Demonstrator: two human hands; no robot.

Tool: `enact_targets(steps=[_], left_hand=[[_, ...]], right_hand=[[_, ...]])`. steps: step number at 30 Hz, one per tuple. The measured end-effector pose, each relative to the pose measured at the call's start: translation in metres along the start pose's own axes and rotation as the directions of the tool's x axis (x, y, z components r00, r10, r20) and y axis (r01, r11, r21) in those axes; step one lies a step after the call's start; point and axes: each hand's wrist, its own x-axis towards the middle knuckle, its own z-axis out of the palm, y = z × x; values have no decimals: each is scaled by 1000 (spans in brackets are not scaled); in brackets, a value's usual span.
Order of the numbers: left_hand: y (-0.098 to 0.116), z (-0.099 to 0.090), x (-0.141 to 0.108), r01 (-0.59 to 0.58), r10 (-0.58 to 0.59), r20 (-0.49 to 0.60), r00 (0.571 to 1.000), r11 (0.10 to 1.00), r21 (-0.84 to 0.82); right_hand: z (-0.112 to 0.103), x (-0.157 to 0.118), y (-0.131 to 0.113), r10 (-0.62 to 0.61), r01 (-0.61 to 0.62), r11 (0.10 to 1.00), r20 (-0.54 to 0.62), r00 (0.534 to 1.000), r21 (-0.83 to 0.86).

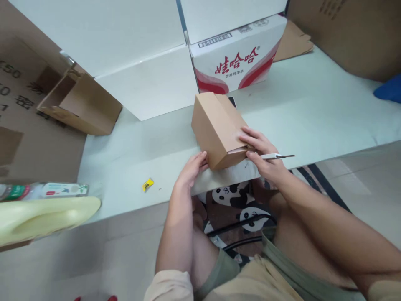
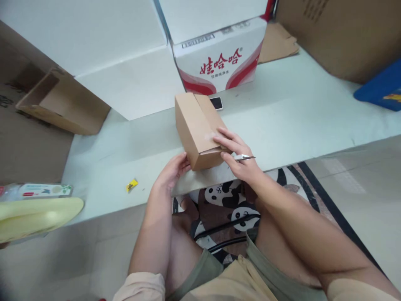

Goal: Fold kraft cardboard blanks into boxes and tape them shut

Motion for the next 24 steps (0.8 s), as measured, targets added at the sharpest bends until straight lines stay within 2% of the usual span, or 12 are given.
enact_targets(steps=[3, 5, 7, 9, 11, 13, 15, 17, 20, 24], left_hand=[[-2, 9, -4, 33, -36, -23, 999, 989, -142], [-7, 17, -6, 57, -54, 18, 998, 977, -207], [-13, 22, -6, 102, -85, 83, 993, 969, -223], [-16, 21, -4, 109, -101, 59, 993, 981, -161], [-13, 14, -1, -6, -3, -83, 997, 994, -112], [-5, 3, -2, -227, 187, -211, 959, 956, -184], [6, -6, -8, -331, 304, -130, 944, 862, -385], [14, -10, -16, -362, 388, -43, 921, 807, -467], [18, -8, -27, -346, 409, 31, 912, 808, -477], [15, -4, -30, -331, 396, 42, 917, 817, -473]], right_hand=[[2, 0, -2, -30, 30, 999, -7, 1000, 14], [3, 0, -6, -42, 43, 999, -20, 999, 21], [2, -1, -10, -50, 51, 998, -47, 998, 27], [0, -1, -11, -40, 43, 998, -81, 996, 41], [-2, -2, -10, -6, 11, 998, -96, 995, 55], [-3, -3, -7, 25, -20, 998, -85, 996, 56], [-2, -4, -5, 23, -21, 999, -57, 998, 46], [-1, -5, -5, 5, -4, 999, -36, 999, 35], [1, -5, -7, -12, 13, 1000, -25, 1000, 21], [2, -4, -9, -19, 19, 1000, -7, 1000, -3]])
